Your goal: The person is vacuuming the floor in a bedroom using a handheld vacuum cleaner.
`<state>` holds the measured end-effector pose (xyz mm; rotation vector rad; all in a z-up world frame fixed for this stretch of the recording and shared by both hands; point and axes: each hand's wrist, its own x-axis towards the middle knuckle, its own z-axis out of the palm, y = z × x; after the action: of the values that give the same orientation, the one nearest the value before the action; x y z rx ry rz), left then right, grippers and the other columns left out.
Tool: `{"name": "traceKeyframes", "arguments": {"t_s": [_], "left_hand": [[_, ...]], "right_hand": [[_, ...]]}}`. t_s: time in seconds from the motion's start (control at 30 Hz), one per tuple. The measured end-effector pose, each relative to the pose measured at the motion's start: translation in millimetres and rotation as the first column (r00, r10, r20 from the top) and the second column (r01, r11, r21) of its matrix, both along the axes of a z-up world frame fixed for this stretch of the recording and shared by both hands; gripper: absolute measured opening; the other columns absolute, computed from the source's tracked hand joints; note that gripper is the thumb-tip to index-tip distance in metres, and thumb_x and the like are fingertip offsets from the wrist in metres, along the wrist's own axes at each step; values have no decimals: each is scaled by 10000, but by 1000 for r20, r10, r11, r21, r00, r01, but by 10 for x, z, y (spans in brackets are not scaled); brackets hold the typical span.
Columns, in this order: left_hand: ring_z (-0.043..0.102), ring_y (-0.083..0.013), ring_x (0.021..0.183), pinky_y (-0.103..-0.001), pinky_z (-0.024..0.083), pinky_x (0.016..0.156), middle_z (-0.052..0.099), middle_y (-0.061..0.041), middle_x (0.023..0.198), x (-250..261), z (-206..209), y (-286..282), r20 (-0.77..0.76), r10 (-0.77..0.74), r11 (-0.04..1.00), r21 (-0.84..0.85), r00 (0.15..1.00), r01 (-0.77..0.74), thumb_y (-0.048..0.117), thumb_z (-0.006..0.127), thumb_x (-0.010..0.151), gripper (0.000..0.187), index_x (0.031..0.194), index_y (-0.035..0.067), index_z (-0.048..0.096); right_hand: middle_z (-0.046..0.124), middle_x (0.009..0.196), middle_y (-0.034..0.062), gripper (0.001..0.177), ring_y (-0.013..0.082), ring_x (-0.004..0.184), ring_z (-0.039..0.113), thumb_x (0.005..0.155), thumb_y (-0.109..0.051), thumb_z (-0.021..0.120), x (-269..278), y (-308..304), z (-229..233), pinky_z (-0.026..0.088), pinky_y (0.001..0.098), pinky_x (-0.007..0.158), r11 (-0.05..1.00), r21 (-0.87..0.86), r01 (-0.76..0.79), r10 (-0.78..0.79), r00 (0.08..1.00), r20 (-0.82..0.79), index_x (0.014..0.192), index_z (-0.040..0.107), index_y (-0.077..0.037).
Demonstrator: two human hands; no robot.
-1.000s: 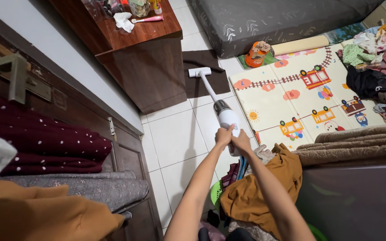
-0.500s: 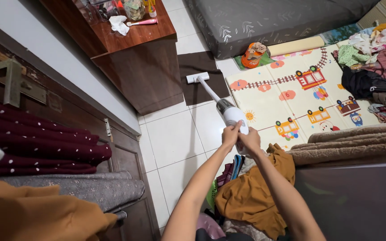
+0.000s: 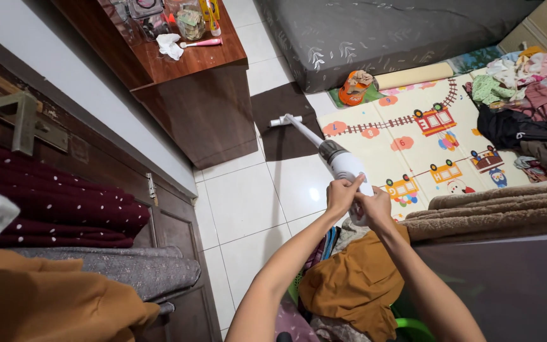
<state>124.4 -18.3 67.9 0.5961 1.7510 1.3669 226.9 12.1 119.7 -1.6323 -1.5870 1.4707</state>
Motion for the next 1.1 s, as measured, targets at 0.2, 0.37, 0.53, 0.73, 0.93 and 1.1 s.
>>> {"name": "traceKeyframes", "arguments": {"t_s": [0.2,0.37,0.53,0.73,0.93,1.1], "left_hand": [[657,-182,534,-352,524,553,674,-119,577,-1,145,54,-4,-52,998,34,999,52,576,748,850,616,667,-11,716],[647,-178,527,-347,520,551,668,-115,576,32,173,162,-35,-79,996,44,996,80,576,752,847,609,681,-8,718],[649,-176,534,-349,518,545,672,-104,588,-90,264,358,-35,-101,993,65,994,103,571,764,831,589,691,1,710],[646,-179,541,-351,521,549,665,-104,590,-409,234,571,-41,-175,982,71,984,178,584,745,850,601,680,10,699],[654,-187,544,-356,521,545,668,-113,593,-529,-64,713,3,-247,967,62,969,246,576,732,868,602,677,6,700],[667,-198,548,-357,524,550,681,-110,607,-672,-371,786,15,-261,965,32,965,261,551,730,878,573,699,7,718]], "right_hand": [[627,599,87,165,153,426,557,808,-107,755,38,29,63,427,328,383,999,39,36,-34,999,-37,819,667,33],[620,610,80,173,153,419,546,813,-91,759,88,101,7,414,323,382,996,42,81,-75,989,-124,850,655,42],[627,629,71,157,152,412,559,824,-105,736,-17,209,99,434,317,378,991,76,110,-101,989,-109,872,655,21],[632,623,86,197,154,412,560,814,-112,769,-365,366,164,435,307,392,981,65,183,-174,978,-117,848,634,27],[625,620,82,175,144,421,555,822,-104,754,-481,464,-165,429,304,392,975,107,197,-181,973,-144,844,642,29],[601,593,87,215,153,414,538,850,-142,774,-701,501,-511,407,319,379,962,93,256,-240,958,-158,861,657,38]]}}
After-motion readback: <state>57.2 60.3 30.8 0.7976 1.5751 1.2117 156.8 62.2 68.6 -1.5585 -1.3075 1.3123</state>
